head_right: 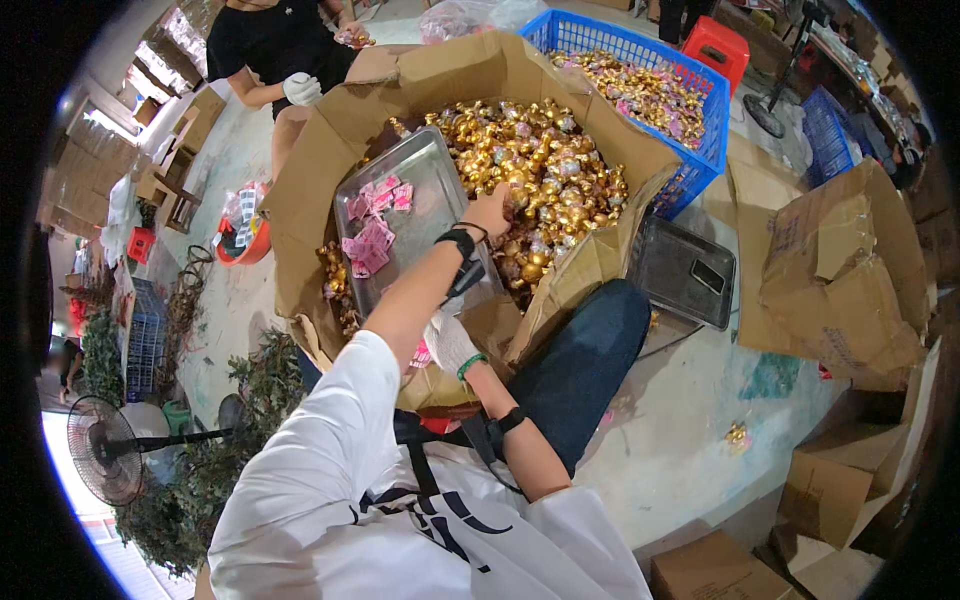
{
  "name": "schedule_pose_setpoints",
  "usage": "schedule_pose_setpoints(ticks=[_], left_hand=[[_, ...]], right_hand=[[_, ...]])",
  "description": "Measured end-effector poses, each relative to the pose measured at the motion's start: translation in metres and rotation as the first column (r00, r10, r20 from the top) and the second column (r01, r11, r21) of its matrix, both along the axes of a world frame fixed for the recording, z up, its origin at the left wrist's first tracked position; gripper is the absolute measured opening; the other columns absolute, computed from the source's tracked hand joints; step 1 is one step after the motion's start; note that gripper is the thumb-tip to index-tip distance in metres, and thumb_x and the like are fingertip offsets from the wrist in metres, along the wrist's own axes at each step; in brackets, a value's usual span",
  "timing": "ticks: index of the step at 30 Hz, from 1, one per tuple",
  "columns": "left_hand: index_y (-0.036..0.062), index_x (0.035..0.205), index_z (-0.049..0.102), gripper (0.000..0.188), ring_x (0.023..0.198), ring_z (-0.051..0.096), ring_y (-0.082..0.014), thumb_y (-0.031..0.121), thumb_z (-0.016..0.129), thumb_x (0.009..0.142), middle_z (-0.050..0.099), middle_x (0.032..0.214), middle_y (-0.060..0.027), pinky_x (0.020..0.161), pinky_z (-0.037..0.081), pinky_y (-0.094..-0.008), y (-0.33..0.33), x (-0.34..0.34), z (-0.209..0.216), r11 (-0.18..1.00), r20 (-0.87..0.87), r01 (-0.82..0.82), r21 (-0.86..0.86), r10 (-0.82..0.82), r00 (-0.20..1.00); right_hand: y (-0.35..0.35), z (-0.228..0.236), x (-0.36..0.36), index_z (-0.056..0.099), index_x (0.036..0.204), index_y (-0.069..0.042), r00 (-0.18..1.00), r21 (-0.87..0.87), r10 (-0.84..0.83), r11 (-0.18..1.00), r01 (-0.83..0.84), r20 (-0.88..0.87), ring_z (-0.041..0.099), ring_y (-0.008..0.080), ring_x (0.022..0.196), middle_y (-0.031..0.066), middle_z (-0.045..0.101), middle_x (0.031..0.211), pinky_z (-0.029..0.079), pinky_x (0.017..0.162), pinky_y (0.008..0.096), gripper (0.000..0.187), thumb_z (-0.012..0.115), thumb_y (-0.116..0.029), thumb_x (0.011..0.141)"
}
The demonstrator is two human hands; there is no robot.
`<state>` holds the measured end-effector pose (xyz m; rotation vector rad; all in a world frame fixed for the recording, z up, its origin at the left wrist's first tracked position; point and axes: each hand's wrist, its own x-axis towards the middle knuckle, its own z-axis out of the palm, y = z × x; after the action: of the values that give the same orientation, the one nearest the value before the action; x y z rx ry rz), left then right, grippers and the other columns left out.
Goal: The recorder is sitting on the floor and manually wrapping individual gold-colored chocolate spheres in pink wrappers.
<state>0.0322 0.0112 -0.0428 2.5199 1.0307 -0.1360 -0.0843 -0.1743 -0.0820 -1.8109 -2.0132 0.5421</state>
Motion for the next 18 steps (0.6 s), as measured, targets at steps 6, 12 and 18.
schedule_pose_setpoints(ticks=[6, 12, 18], left_hand=[[0.0062, 0.093, 0.046, 0.048, 0.072, 0.058, -0.0254, 0.033, 0.077, 0.068, 0.057, 0.076, -0.012, 0.065, 0.047, -0.0367, 0.025, -0.058, 0.066, 0.999, 0.631, 0.032, 0.009, -0.03, 0.775], [0.0054, 0.097, 0.054, 0.034, 0.066, 0.054, -0.0047, 0.025, 0.074, 0.078, 0.058, 0.076, 0.0005, 0.057, 0.044, -0.0206, 0.019, -0.173, 0.197, 0.911, 0.578, -0.097, -0.401, 0.334, 0.745], [0.0049, 0.095, 0.057, 0.035, 0.079, 0.055, -0.0075, 0.018, 0.08, 0.072, 0.059, 0.093, -0.0002, 0.063, 0.046, -0.0264, -0.116, -0.303, 0.2, 0.748, 0.514, 0.271, -0.605, 0.108, 0.851]], right_hand=[[-0.007, 0.067, 0.003, 0.055, 0.097, 0.003, 0.56, -0.192, -0.309, 0.947, 0.259, -0.768, 0.06, 0.0328, 0.089, 0.0208, 0.062, 0.091, 0.046, 0.081, 0.0391, 0.037, 0.038, -0.031, 0.097], [-0.008, 0.062, 0.009, 0.057, 0.096, 0.002, 0.508, -0.131, -0.222, 0.969, 0.209, -0.832, 0.061, 0.0261, 0.088, 0.0146, 0.063, 0.09, 0.046, 0.08, 0.0336, 0.04, 0.039, -0.033, 0.097], [-0.006, 0.058, 0.006, 0.059, 0.095, 0.001, 0.389, -0.171, -0.218, 0.974, 0.152, -0.895, 0.061, 0.0216, 0.085, 0.0126, 0.063, 0.088, 0.045, 0.079, 0.0315, 0.039, 0.04, -0.032, 0.098]])
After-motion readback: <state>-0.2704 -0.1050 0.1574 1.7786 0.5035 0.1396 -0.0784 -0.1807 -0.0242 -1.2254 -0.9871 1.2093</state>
